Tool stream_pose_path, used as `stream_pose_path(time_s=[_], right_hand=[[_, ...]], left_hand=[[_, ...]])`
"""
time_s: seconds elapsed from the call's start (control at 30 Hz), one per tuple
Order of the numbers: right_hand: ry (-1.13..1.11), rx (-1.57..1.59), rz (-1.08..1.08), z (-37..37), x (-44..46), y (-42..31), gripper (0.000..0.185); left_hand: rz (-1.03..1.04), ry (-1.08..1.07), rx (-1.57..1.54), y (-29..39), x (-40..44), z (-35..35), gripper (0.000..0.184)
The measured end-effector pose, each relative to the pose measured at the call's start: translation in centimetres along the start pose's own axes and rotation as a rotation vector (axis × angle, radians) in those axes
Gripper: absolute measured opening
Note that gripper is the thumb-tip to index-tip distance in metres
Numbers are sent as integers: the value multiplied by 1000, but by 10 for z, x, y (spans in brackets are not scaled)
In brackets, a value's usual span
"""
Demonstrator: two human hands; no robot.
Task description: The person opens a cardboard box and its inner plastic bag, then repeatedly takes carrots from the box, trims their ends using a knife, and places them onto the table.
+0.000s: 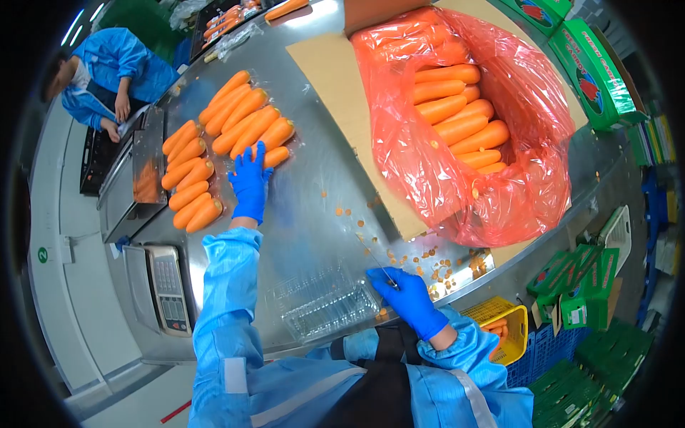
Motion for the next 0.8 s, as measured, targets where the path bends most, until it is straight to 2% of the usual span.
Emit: stream_pose_path(time_s=[0.17,0.23,0.27,0.3,0.37,0.4,0.43,0.5,0.53,0.57,0.6,0.63,0.73,0.8], right_hand=[[63,24,116,-11,-6,-4,28],[96,-3,48,-12,-5,-8,28],[107,-16,35,-9,-10,-4,27],[115,-16,-86,-9,-10,0,27],[89,-47,-103,-7,-9,2,27],[64,-41,-92,-6,-11,4,26],[41,-35,-92,-5,-10,5,26],[-6,-51,-71,0,-15,5,26],[-26,-74,-47,2,-17,4,26],[-36,-97,-27,2,-18,2,26],[-19,-168,-180,4,-19,5,26],[-23,-178,-245,6,-19,9,27],[-20,-265,-395,7,-20,7,30],[-24,-374,-433,3,-20,1,32]], left_hand=[[-77,150,61,-5,49,6,73],[-121,218,45,4,48,1,72],[-82,196,-112,8,40,-6,68],[9,209,-247,14,24,-12,66],[177,232,-521,17,-18,-24,63],[-81,-57,-913,23,-55,-42,55],[-137,-237,-972,27,-85,-65,53],[-68,-387,-938,18,-148,-76,50],[56,-354,-850,10,-179,-64,49],[3,-309,-918,7,-201,-66,48],[-23,-296,-930,8,-212,-71,46],[-49,-283,-943,9,-224,-75,45],[90,-338,-661,27,-217,-95,40],[155,-179,-660,19,-229,-67,38]])
Point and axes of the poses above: each hand's wrist, its own x-axis towards the middle knuckle, its own z-axis out of the palm, y = z × x, the point moved 3 cm from there along x, towards the middle knuckle, and after that the axes turned 11 degrees about y, right-handed, at the moved point
